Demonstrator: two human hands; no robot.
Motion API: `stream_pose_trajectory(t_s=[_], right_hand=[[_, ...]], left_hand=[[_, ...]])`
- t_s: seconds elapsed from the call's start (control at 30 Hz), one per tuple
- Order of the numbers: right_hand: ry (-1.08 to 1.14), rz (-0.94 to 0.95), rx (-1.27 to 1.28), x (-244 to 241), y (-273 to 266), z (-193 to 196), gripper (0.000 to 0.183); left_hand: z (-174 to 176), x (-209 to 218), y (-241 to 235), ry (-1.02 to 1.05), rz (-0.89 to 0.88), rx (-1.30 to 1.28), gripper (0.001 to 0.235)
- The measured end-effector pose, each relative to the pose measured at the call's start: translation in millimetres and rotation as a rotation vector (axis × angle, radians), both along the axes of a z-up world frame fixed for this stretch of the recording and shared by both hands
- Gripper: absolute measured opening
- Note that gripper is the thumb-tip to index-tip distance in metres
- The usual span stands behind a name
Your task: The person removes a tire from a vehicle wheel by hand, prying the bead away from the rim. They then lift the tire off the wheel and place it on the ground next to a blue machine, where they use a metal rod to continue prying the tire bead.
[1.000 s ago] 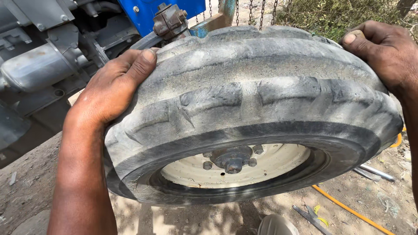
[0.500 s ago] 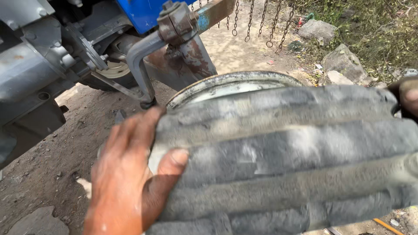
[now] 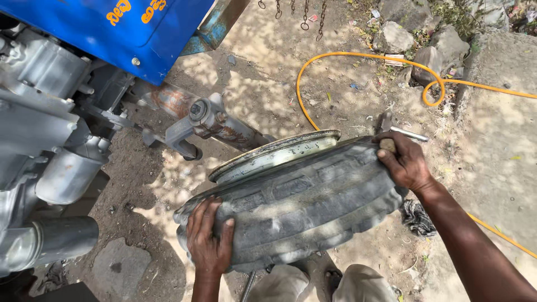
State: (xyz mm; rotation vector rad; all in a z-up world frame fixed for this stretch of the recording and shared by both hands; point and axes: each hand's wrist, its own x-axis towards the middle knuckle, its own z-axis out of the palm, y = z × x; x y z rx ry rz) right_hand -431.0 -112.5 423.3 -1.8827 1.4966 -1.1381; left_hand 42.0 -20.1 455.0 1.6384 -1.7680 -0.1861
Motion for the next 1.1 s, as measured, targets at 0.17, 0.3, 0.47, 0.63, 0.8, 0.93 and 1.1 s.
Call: stream_pose_trajectory(t_s=[0.17,0.3,0.47,0.63,0.8,0.93,1.1], right_hand=[[0.108,-0.237,0.281,-14.1,25.3,21.8,0.038],[0.286,-0.504,0.224,-51.4,113.7,20.5,0.036],[-0.108,-0.876,0.484,-95.1,270.7,-5.8,0.036],[-0.628,-1.142,0.442,-105.0,357.5,-20.9,0.045],[-0.987,-1.189,0.583,-84.0,369.4,-7.8,0.029],[-1.157,-1.149,0.599,-48.7,353.1,-14.3,0.028],[-1.386,-1.019,0.607,-2.7,377.8,-13.0,0.025]], left_hand=[[2.2,5.5,-6.9,0.058,-0.011,0.063,0.045],[13.9,-1.2,-19.3,-0.008,0.048,0.205,0.054],[38.1,-49.0,-57.4,-0.052,0.026,0.204,0.065],[68.2,-100.6,-87.3,-0.225,0.031,0.437,0.066],[74.1,-90.8,-84.3,-0.141,0.034,0.392,0.057],[50.1,-50.3,-98.1,-0.054,0.054,0.403,0.049],[-5.6,44.4,-92.1,0.133,0.036,0.43,0.052]])
